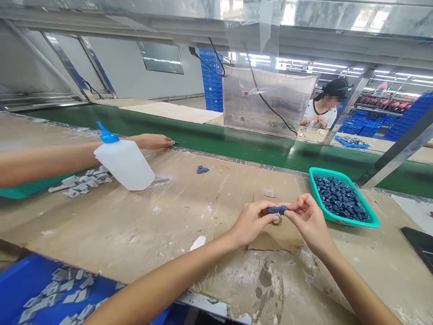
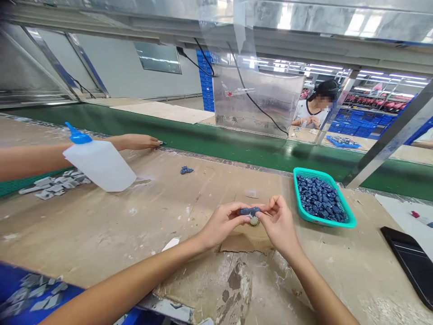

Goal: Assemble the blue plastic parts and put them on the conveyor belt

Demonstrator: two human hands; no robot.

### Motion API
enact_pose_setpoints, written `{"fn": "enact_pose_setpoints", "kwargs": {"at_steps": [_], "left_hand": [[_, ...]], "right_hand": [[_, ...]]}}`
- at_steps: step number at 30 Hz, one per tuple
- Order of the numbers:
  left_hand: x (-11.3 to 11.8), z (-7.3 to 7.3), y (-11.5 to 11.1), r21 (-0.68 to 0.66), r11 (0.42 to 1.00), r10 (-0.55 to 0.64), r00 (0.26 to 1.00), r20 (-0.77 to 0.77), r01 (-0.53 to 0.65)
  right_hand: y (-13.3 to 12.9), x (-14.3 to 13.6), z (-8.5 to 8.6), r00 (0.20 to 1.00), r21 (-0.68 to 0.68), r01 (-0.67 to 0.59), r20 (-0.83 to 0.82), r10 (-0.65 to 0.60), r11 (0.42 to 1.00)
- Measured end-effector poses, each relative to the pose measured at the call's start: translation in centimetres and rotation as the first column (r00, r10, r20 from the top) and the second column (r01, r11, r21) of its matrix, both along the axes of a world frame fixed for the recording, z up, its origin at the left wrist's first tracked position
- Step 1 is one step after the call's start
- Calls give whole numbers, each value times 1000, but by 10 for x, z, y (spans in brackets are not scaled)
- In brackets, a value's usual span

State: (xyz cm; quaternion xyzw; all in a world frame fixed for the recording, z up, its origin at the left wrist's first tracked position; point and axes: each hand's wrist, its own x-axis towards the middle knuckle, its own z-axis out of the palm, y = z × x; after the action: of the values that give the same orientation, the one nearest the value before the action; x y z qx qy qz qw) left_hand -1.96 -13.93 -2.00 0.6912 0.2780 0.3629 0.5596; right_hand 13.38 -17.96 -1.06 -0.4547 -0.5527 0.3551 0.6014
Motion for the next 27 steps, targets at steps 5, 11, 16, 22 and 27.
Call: {"fn": "enact_pose_setpoints", "kwargs": {"at_steps": [5, 11, 16, 22, 27], "left_hand": [[-1, 3, -6, 103, 993, 52, 998, 47, -57], [-1, 10, -9, 328, 943, 67, 997, -26, -55], [-3, 16, 28, 342, 939, 85, 990, -109, -43], [0, 5, 146, 149, 911, 412, 865, -288, -384], [25, 1, 216, 277, 802, 596, 738, -316, -529]], "right_hand": [[-7, -3, 1, 997, 36, -11, 77, 8, 999], [-18, 3, -9, 829, 182, 26, 545, -123, 983], [5, 81, 1, 511, 382, 97, 773, -376, 919], [33, 210, -34, 205, 374, 344, 865, -457, 861], [34, 220, -57, 181, 446, 250, 850, -494, 859]]}}
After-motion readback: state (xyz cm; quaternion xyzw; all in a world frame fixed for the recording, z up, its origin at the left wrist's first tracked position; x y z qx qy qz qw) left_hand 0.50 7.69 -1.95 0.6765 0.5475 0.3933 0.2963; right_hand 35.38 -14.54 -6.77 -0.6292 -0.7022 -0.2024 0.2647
